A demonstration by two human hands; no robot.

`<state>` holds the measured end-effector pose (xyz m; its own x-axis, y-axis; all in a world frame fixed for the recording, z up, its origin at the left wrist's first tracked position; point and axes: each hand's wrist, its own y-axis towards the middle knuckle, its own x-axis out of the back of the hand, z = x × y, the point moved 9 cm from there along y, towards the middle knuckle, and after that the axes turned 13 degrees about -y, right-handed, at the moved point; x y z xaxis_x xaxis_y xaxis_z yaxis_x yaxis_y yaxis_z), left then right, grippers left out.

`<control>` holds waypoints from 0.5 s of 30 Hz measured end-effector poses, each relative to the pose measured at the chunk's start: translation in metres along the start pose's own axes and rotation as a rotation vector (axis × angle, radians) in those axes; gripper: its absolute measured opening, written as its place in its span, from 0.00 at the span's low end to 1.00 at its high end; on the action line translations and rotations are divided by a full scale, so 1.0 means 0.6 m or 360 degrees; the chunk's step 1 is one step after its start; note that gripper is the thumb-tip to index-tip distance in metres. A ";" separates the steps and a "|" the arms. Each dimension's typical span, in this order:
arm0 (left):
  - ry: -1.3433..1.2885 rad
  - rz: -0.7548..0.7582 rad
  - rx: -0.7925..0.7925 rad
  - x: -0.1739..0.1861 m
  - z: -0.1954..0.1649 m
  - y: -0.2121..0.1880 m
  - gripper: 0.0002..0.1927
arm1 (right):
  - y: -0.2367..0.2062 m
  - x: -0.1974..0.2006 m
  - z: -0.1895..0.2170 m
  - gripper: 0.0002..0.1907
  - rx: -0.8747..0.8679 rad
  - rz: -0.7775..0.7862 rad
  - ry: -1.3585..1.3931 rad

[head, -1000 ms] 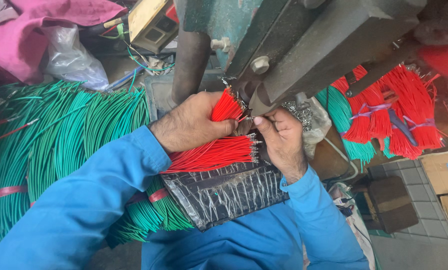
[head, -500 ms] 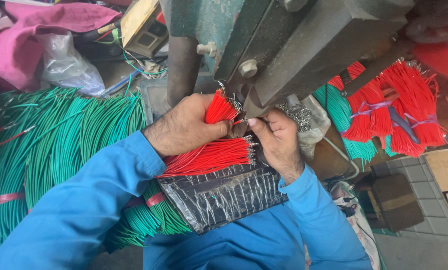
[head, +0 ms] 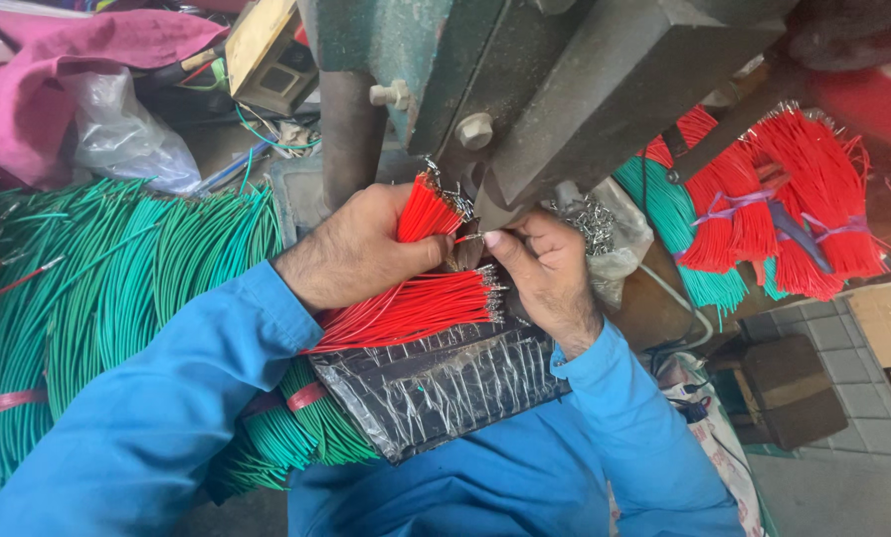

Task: The person repeatedly inserts red insulated wires into a press machine and crimps metal terminals onto their ends. The operator holds a bundle of wires in the left hand and feeds them one by one into the tool, then releases the finished wires onto a tray.

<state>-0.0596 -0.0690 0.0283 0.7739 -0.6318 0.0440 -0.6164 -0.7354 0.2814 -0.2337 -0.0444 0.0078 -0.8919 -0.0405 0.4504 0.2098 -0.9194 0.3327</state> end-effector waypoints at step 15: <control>0.0061 0.0071 -0.0012 -0.004 0.006 0.001 0.10 | -0.078 0.055 0.087 0.08 0.0196 0.0344 -0.1309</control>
<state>-0.0620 -0.0687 0.0251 0.7509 -0.6538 0.0933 -0.6493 -0.7050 0.2854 -0.2522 0.0178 0.0506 -0.2634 0.1301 0.9559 0.4260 -0.8733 0.2362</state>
